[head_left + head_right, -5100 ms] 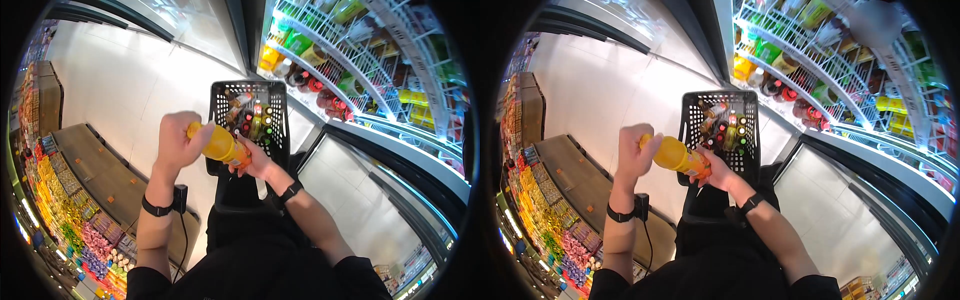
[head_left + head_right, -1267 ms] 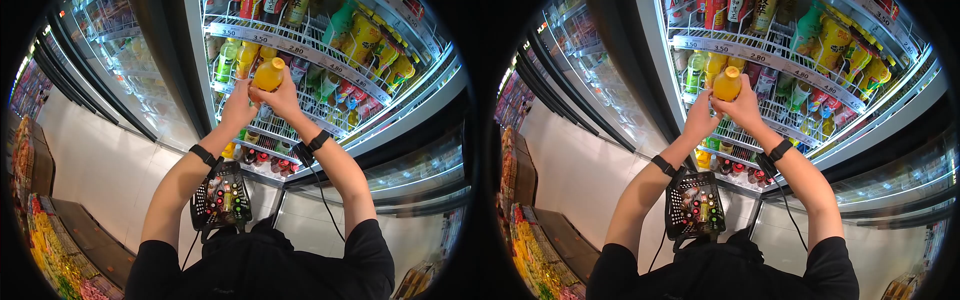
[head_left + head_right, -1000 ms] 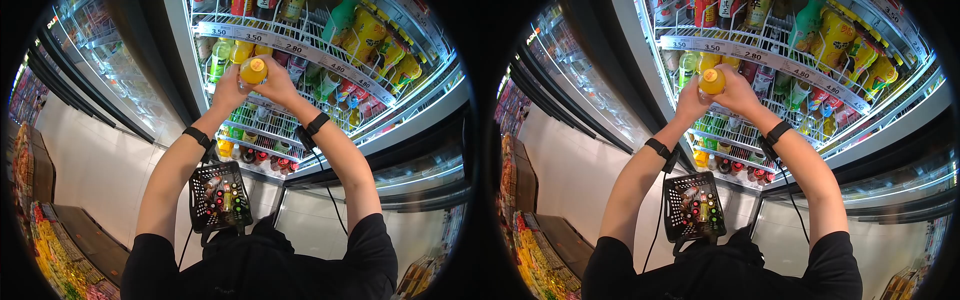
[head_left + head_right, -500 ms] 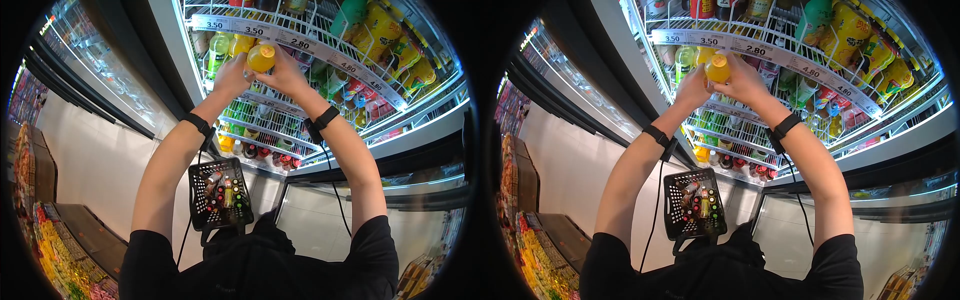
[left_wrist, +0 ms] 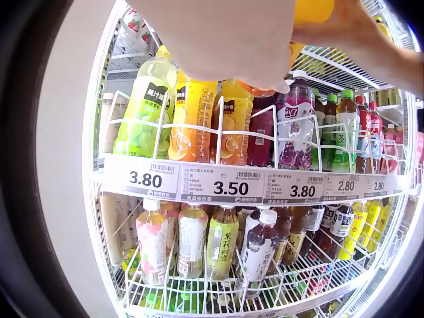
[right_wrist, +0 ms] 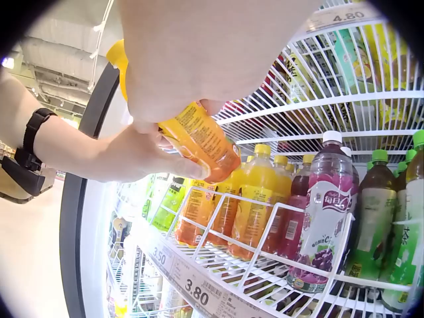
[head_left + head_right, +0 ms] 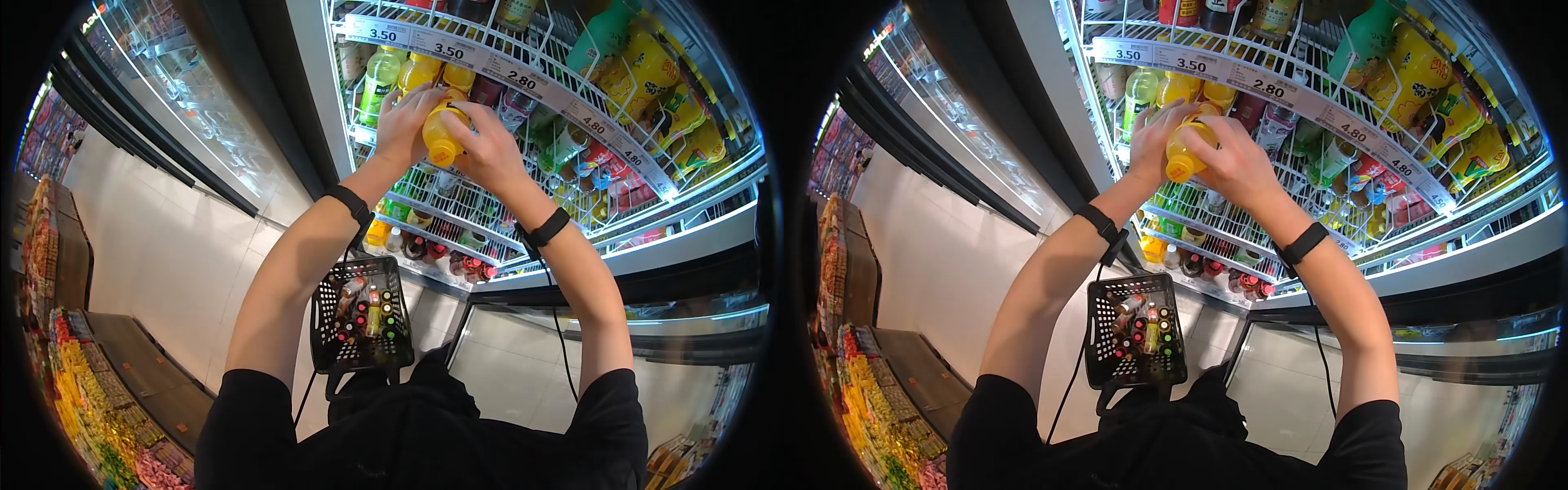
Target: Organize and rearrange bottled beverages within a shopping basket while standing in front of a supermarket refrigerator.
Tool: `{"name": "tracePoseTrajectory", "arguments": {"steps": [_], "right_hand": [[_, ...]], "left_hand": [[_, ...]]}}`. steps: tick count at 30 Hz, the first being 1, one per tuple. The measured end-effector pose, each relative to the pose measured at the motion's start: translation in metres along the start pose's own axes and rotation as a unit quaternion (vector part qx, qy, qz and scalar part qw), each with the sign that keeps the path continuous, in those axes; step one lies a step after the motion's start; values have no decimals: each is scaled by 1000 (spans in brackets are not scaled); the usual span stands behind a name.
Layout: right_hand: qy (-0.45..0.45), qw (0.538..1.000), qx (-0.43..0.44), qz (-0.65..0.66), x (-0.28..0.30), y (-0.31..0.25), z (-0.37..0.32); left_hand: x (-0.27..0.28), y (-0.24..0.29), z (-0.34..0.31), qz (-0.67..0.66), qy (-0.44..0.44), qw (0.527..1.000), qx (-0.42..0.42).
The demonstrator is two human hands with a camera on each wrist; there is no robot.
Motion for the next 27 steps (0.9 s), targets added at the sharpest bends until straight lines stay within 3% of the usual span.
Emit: {"name": "tracePoseTrajectory", "arguments": {"steps": [3,6,8,9,12,16,18,25,27], "right_hand": [[3,1000,-14,17,-8,17,-2],[-16,998,-56,36,-20,37,-5],[-5,982,-170,86,-25,62,-7],[-6,981,-173,88,-28,64,-5],[-53,936,-333,97,-47,97,-7],[-43,955,-274,102,-60,114,4],[-42,974,-194,106,-69,112,11],[-90,964,-242,71,-92,134,1],[-51,973,-224,36,-81,130,2]], "left_hand": [[-12,-6,0,40,-20,999,-5],[-5,-10,0,20,17,999,28],[-6,-14,-1,0,-22,998,67],[-7,-13,0,-1,-25,997,68],[-16,-23,4,21,-43,995,84],[-32,-28,3,58,-42,996,45],[-38,-29,1,79,-36,995,39],[-61,-36,-6,162,-78,981,68],[-64,-36,-6,173,-85,979,65]]}}
Point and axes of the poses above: each hand's wrist, its own z-axis towards the middle knuckle, its own x-axis out of the back of the hand, y = z × x, the point moved 10 cm from there along z, towards the middle knuckle, and after that the axes turned 7 degrees about y, right-handed, at the moved point
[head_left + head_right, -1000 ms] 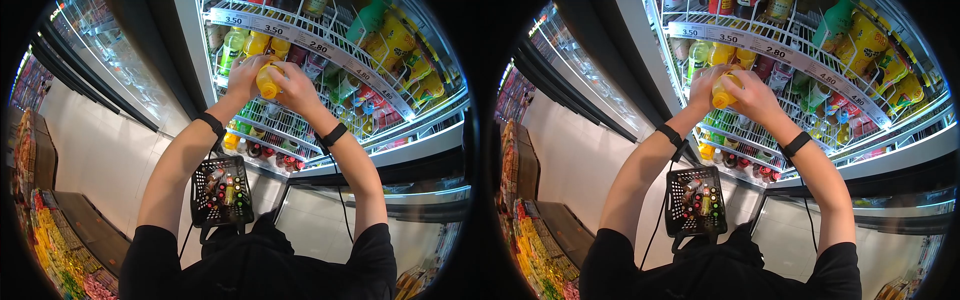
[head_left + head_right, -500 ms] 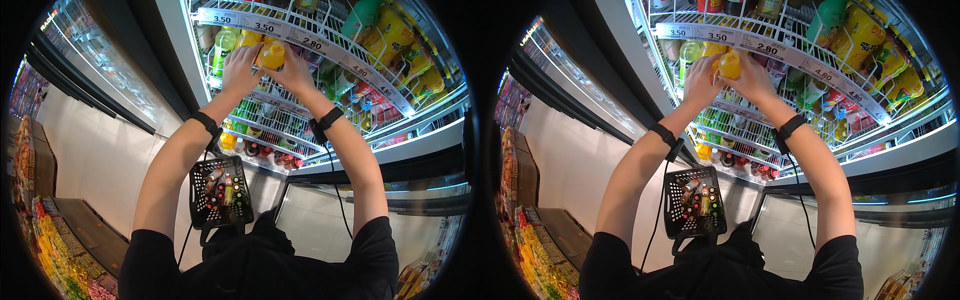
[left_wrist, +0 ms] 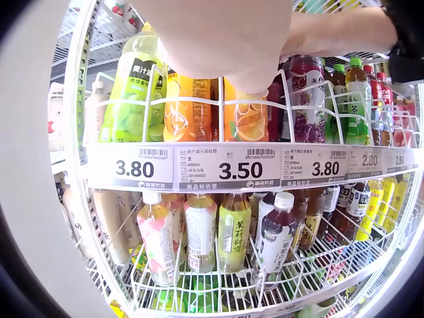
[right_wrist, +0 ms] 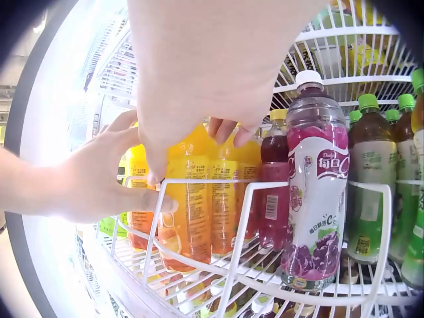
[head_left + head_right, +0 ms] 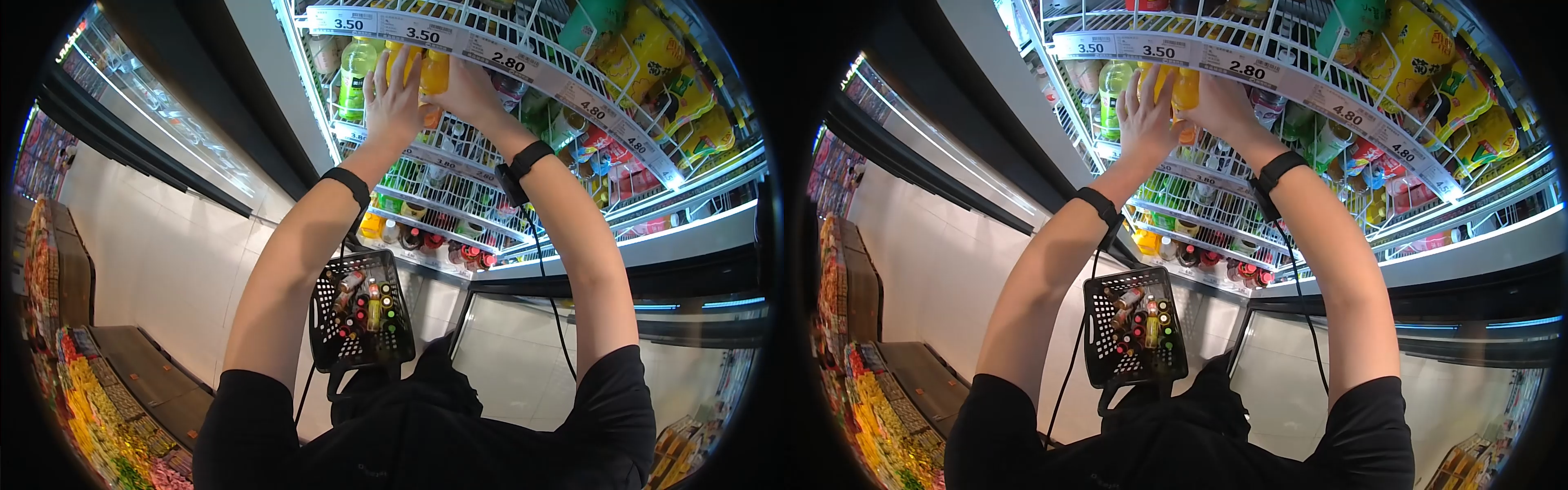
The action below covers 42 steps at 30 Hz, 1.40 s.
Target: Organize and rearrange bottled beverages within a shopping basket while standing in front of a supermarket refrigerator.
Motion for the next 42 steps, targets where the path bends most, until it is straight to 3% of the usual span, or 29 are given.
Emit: {"name": "tracePoseTrajectory", "arguments": {"steps": [6,11,14,16,18,21,22,23,25,26,27,29,30,32,33,35,36,39,40,42], "right_hand": [[3,1000,-24,-10,3,2,-11],[82,995,30,-41,40,-34,-43],[102,994,34,17,67,-72,-81],[125,981,103,104,83,-112,-118],[131,973,61,178,86,-135,-163],[72,964,-7,257,59,-166,-235],[43,964,-28,259,45,-176,-258],[-4,963,-65,263,26,-184,-280],[-174,942,-139,251,-31,-192,-335],[-264,923,-159,232,-61,-193,-369],[-269,920,-159,236,-77,-193,-398],[-480,822,-221,211,-131,-189,-500],[-483,820,-220,212,-142,-188,-529],[-601,732,-260,189,-165,-187,-609],[-604,730,-258,189,-175,-187,-633],[-611,688,-342,190,-189,-177,-680],[-614,686,-341,190,-194,-178,-691],[-574,737,-343,99,-206,-160,-710],[-577,733,-345,100,-210,-163,-712],[-533,706,-439,157,-220,-164,-716]], "left_hand": [[-8,0,-2,9,-46,999,12],[38,9,-26,-64,41,997,-2],[95,11,-88,-162,71,983,-37],[133,2,-154,-192,70,979,-4],[148,-20,-232,-177,5,981,77],[132,-74,-383,-166,-224,918,284],[133,-88,-442,-170,-282,874,358],[145,-98,-482,-165,-287,869,368],[151,-117,-590,-122,-452,751,466],[159,-123,-618,-119,-454,746,473],[165,-129,-647,-105,-471,732,481],[168,-144,-707,-101,-495,707,495],[167,-148,-725,-101,-495,704,499],[164,-158,-756,-91,-498,684,524],[162,-163,-772,-93,-480,670,558],[155,-164,-787,-75,-475,658,579],[151,-163,-794,-58,-470,649,596],[126,-139,-796,-86,-484,636,595],[118,-126,-789,-106,-496,640,578],[110,-108,-777,-132,-495,631,582]]}}
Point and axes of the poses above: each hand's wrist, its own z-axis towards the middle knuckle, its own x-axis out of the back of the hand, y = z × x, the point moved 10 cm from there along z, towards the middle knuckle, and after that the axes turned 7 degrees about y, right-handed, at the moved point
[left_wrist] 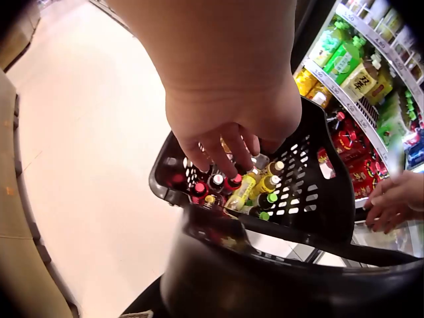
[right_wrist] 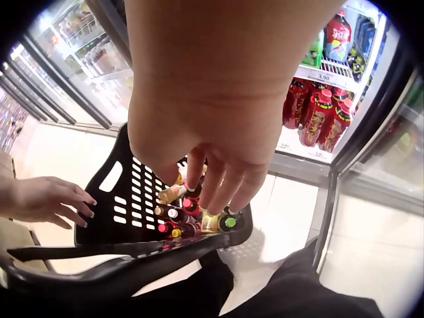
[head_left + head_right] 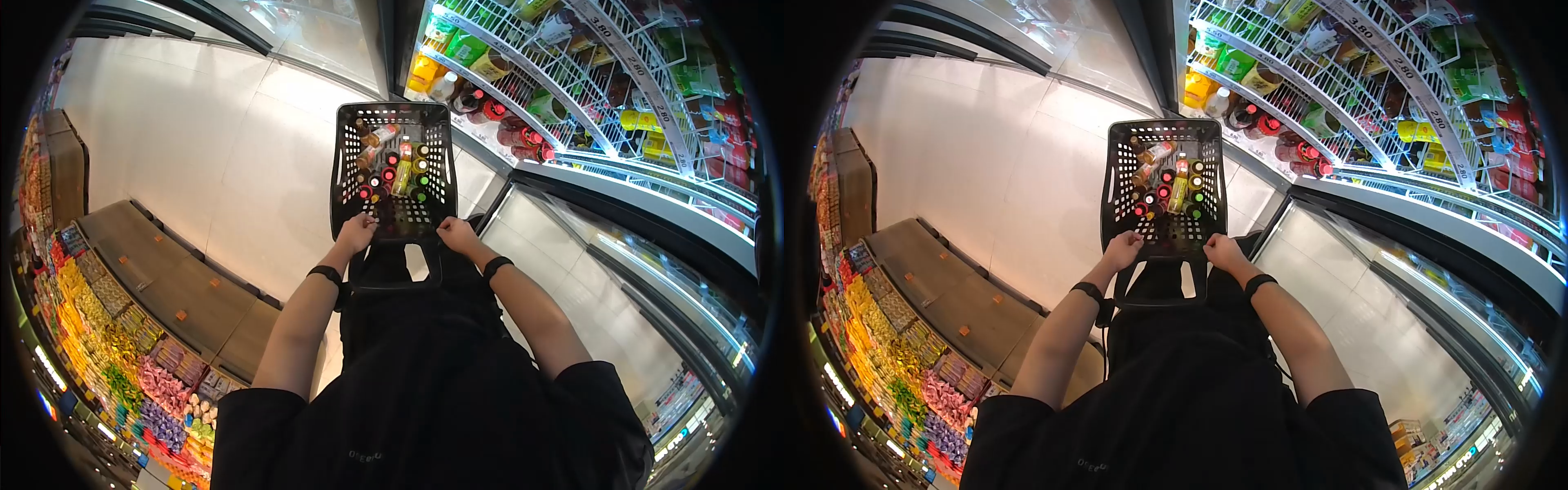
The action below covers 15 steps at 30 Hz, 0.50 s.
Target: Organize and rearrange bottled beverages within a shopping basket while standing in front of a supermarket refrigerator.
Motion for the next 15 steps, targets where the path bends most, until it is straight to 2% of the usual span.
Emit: {"name": "tracePoseTrajectory", "arguments": {"steps": [6,8,10,15], "right_hand": [[-14,998,-1,63,-19,-16,29],[7,998,54,20,-27,-19,51],[18,997,74,5,-33,-21,70],[31,998,14,59,-50,-15,107]], "left_hand": [[-37,-2,14,6,-52,998,29],[-48,-12,26,34,-73,996,33],[-41,-8,34,62,-74,995,20],[-15,0,71,154,-76,985,-8]]}}
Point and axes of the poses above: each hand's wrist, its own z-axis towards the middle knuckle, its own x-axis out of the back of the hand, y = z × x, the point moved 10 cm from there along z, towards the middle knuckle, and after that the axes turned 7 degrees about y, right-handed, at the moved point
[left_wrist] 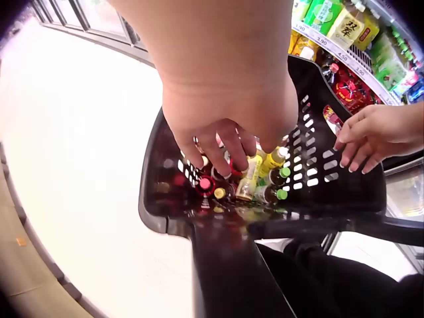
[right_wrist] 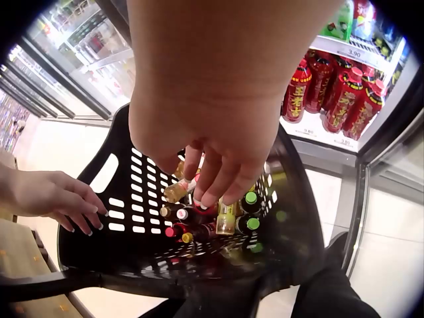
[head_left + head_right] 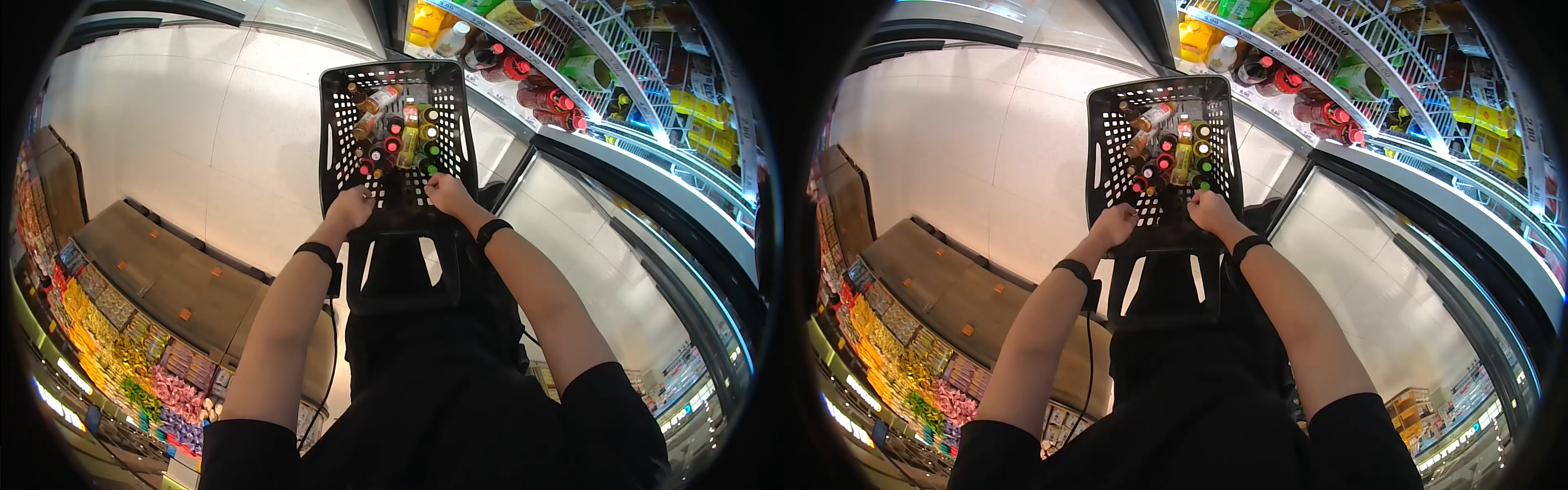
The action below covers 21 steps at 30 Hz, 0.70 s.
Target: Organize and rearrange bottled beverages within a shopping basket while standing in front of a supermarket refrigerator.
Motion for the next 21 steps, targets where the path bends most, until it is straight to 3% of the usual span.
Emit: {"name": "tracePoseTrajectory", "arguments": {"steps": [2,7,10,15,17,19,21], "right_hand": [[-8,1000,1,0,-11,3,12],[-36,998,-45,18,-41,10,31],[-45,998,-41,16,-63,17,51],[-48,996,-69,10,-98,48,84],[-29,994,-94,40,-106,63,98],[-14,987,-132,87,-132,99,122],[-1,975,-174,135,-155,131,143]], "left_hand": [[14,-3,24,-27,41,999,-2],[10,-10,78,-26,45,998,18],[-10,-7,103,-10,26,1000,11],[-62,-20,142,-8,-37,996,86],[-87,-34,172,5,-33,997,66],[-103,-34,196,10,-10,999,32],[-126,-43,222,-16,-30,998,50]]}}
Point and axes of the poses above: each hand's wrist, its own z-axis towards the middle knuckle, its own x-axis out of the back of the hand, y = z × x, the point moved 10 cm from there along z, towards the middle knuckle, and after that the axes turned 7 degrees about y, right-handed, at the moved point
